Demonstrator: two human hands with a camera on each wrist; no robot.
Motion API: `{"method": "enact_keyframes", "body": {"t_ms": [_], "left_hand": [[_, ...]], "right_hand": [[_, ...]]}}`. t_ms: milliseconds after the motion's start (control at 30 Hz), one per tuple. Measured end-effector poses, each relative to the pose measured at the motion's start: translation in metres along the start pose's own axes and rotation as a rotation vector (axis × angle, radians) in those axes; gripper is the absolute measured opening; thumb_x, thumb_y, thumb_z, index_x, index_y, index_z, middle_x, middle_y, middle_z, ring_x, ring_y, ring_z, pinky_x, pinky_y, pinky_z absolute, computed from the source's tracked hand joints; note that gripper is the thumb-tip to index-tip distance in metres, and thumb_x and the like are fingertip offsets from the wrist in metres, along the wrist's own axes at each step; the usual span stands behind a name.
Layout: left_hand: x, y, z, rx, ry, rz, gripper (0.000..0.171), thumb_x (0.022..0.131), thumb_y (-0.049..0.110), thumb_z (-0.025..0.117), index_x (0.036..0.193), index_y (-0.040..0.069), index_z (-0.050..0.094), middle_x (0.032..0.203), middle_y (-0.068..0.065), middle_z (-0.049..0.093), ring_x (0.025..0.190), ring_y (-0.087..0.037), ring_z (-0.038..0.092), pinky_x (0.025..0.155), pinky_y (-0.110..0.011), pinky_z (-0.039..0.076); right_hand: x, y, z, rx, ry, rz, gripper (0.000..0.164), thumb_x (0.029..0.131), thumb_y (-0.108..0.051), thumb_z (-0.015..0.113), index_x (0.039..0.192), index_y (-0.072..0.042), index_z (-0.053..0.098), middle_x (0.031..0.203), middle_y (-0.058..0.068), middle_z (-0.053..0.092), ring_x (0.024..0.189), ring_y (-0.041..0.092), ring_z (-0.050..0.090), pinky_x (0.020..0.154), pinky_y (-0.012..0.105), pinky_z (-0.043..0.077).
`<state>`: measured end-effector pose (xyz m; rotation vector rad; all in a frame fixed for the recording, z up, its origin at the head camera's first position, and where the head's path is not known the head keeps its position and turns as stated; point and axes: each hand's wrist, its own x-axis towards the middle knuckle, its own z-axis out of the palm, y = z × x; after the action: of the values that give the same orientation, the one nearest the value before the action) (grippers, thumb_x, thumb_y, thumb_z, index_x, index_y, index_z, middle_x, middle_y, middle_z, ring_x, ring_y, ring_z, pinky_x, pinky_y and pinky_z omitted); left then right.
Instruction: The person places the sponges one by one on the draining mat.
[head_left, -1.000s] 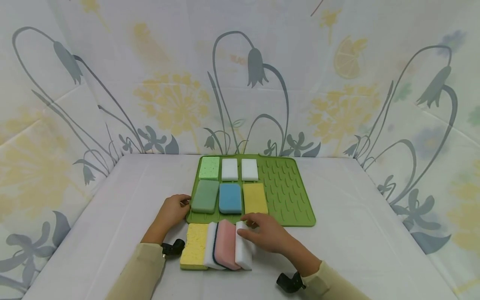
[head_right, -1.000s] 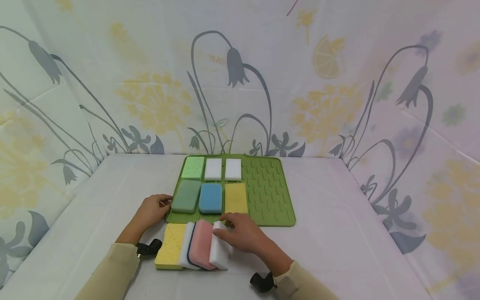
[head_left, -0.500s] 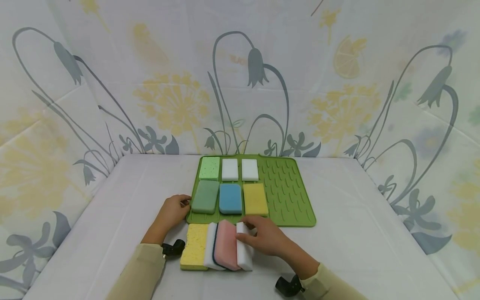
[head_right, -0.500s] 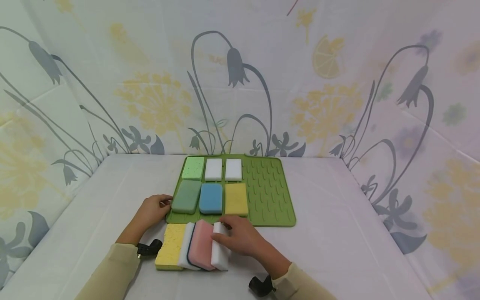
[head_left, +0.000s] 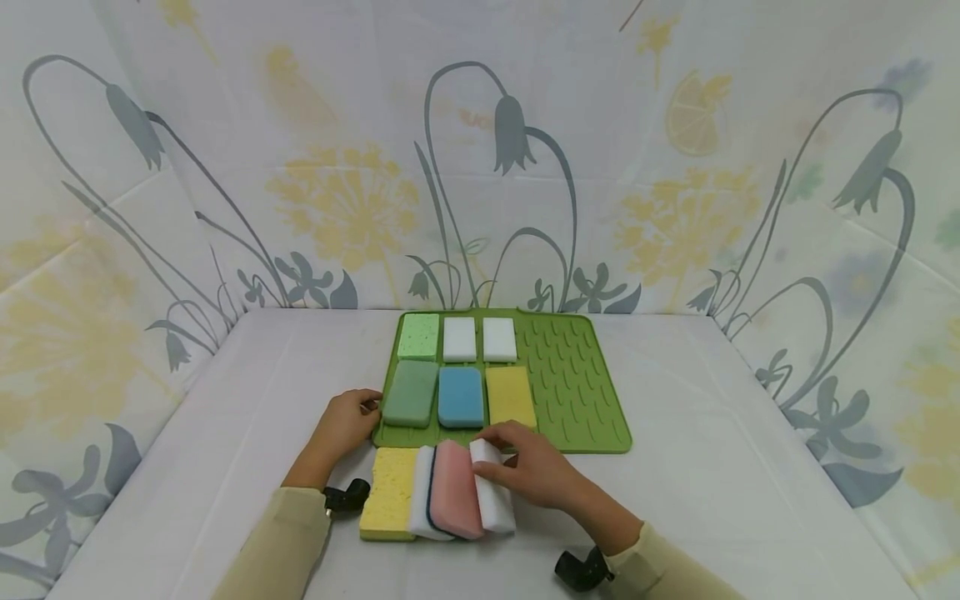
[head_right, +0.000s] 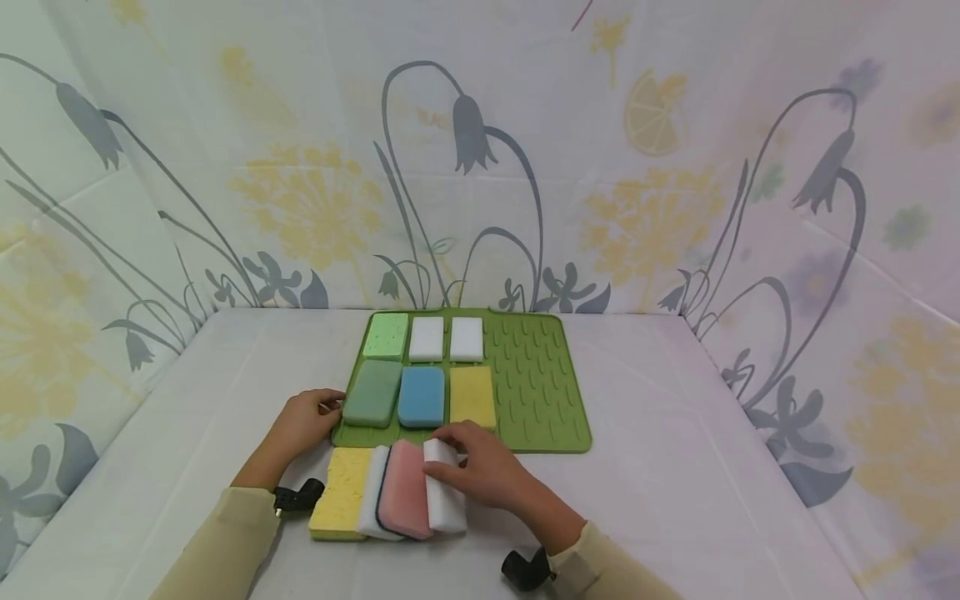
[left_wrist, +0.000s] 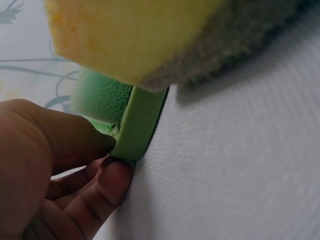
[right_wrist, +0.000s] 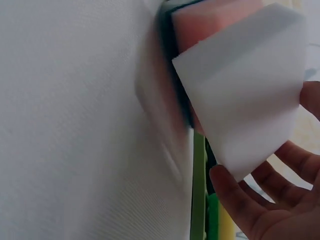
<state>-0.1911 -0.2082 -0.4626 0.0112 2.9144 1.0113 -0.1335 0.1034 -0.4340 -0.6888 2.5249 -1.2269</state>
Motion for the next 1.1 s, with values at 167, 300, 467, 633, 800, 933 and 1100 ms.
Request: {"method": "enact_keyframes", "body": {"t_ms": [167, 300, 467, 633, 800, 933, 1100], "left_hand": [[0.000, 0.000, 0.001, 0.021, 0.010, 0.000, 0.037, 0.093, 0.013, 0.057, 0.126, -0.001, 0.062, 0.107, -0.013, 0.067, 0.095, -0.025, 0.064, 0.073, -0.038, 0.053], [-0.001, 0.001, 0.001, 0.031, 0.016, 0.003, 0.036, 0.092, 0.012, 0.058, 0.126, -0.001, 0.062, 0.105, -0.014, 0.067, 0.094, -0.025, 0.064, 0.073, -0.038, 0.053], [-0.001, 0.000, 0.000, 0.034, 0.018, 0.001, 0.036, 0.092, 0.013, 0.058, 0.126, -0.001, 0.062, 0.106, -0.013, 0.067, 0.095, -0.025, 0.064, 0.073, -0.038, 0.053], [-0.002, 0.000, 0.000, 0.025, 0.010, -0.010, 0.037, 0.093, 0.013, 0.058, 0.127, 0.000, 0.062, 0.108, -0.013, 0.066, 0.096, -0.026, 0.064, 0.074, -0.039, 0.053], [-0.003, 0.000, 0.000, 0.020, 0.009, -0.009, 0.037, 0.093, 0.012, 0.058, 0.127, 0.000, 0.062, 0.107, -0.013, 0.066, 0.095, -0.025, 0.064, 0.073, -0.038, 0.053], [-0.002, 0.001, 0.000, 0.014, 0.010, -0.004, 0.036, 0.092, 0.012, 0.057, 0.126, -0.001, 0.062, 0.107, -0.014, 0.066, 0.095, -0.025, 0.064, 0.073, -0.038, 0.053], [-0.001, 0.000, 0.000, 0.011, 0.014, -0.007, 0.036, 0.092, 0.012, 0.057, 0.126, 0.000, 0.062, 0.106, -0.013, 0.066, 0.093, -0.024, 0.064, 0.071, -0.036, 0.052]], "right_hand": [[0.002, 0.002, -0.005, -0.017, 0.020, -0.013, 0.047, 0.091, -0.046, 0.063, 0.127, -0.015, 0.060, 0.125, 0.003, 0.060, 0.114, 0.020, 0.058, 0.085, 0.031, 0.055], [0.004, 0.003, -0.010, -0.057, 0.049, -0.027, 0.045, 0.092, -0.044, 0.063, 0.126, -0.016, 0.061, 0.125, 0.001, 0.061, 0.115, 0.020, 0.058, 0.083, 0.031, 0.054], [0.008, 0.005, -0.016, -0.117, 0.068, -0.036, 0.039, 0.092, -0.043, 0.063, 0.123, -0.019, 0.063, 0.123, -0.001, 0.062, 0.113, 0.017, 0.059, 0.083, 0.033, 0.053], [0.014, 0.006, -0.025, -0.127, 0.095, -0.034, 0.035, 0.092, -0.039, 0.065, 0.120, -0.018, 0.064, 0.121, -0.001, 0.063, 0.109, 0.015, 0.059, 0.082, 0.032, 0.054], [0.021, 0.008, -0.038, -0.173, 0.136, -0.041, 0.034, 0.091, -0.036, 0.066, 0.119, -0.017, 0.065, 0.120, -0.001, 0.064, 0.107, 0.016, 0.059, 0.079, 0.029, 0.053], [0.026, 0.009, -0.050, -0.192, 0.170, -0.042, 0.034, 0.091, -0.033, 0.067, 0.120, -0.015, 0.065, 0.119, 0.001, 0.065, 0.106, 0.017, 0.060, 0.079, 0.030, 0.053], [0.032, 0.009, -0.064, -0.214, 0.198, -0.053, 0.036, 0.091, -0.033, 0.066, 0.121, -0.012, 0.065, 0.119, 0.004, 0.066, 0.108, 0.021, 0.061, 0.080, 0.034, 0.054]]}}
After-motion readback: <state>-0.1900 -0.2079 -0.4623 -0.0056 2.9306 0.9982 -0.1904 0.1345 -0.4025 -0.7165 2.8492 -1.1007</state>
